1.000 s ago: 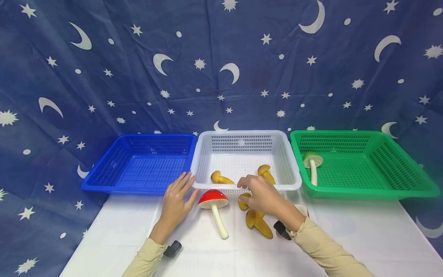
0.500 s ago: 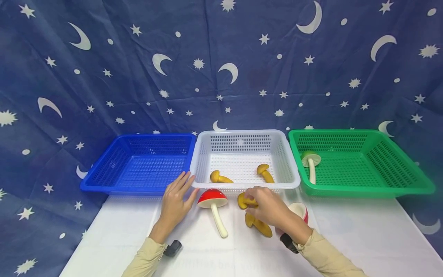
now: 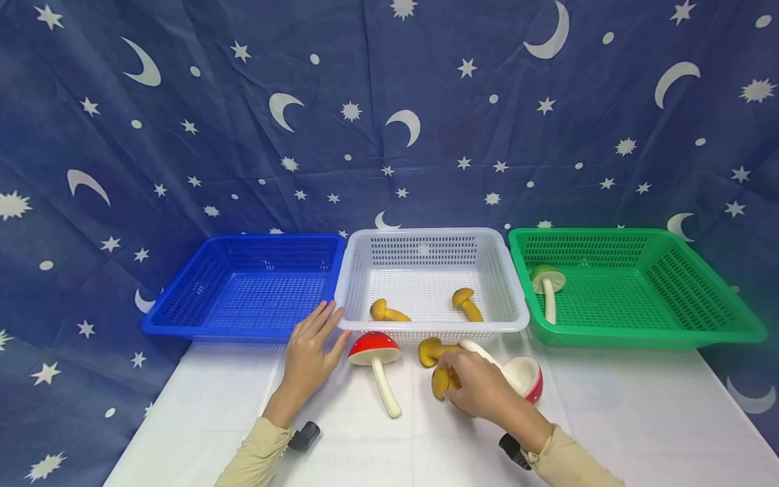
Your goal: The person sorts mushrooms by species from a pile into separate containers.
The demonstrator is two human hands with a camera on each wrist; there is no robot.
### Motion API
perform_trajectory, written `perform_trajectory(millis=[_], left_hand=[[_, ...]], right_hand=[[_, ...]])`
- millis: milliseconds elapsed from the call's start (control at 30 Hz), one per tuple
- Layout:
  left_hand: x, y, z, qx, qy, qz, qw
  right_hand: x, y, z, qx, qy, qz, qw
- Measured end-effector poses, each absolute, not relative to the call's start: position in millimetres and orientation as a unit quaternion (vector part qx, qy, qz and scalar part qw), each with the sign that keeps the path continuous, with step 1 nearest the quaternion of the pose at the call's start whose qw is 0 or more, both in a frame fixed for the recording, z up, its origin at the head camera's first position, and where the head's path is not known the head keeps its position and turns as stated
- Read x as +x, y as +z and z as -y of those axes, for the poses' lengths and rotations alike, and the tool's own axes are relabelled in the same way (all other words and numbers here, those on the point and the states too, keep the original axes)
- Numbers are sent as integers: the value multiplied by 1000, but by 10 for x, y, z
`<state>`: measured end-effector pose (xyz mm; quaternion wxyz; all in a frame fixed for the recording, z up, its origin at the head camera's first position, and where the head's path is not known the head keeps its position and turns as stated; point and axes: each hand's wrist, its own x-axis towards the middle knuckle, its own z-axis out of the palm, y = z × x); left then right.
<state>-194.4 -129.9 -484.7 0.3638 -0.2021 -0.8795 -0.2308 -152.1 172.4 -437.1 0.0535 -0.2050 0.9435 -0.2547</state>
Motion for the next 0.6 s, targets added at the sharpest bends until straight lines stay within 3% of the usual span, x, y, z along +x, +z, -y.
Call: perform_trajectory(millis=[600], left_hand=[[-1950, -4840, 1291, -206, -231, 874, 375]], right_hand=[[-1313, -4734, -1600, -191, -158, -968, -35]])
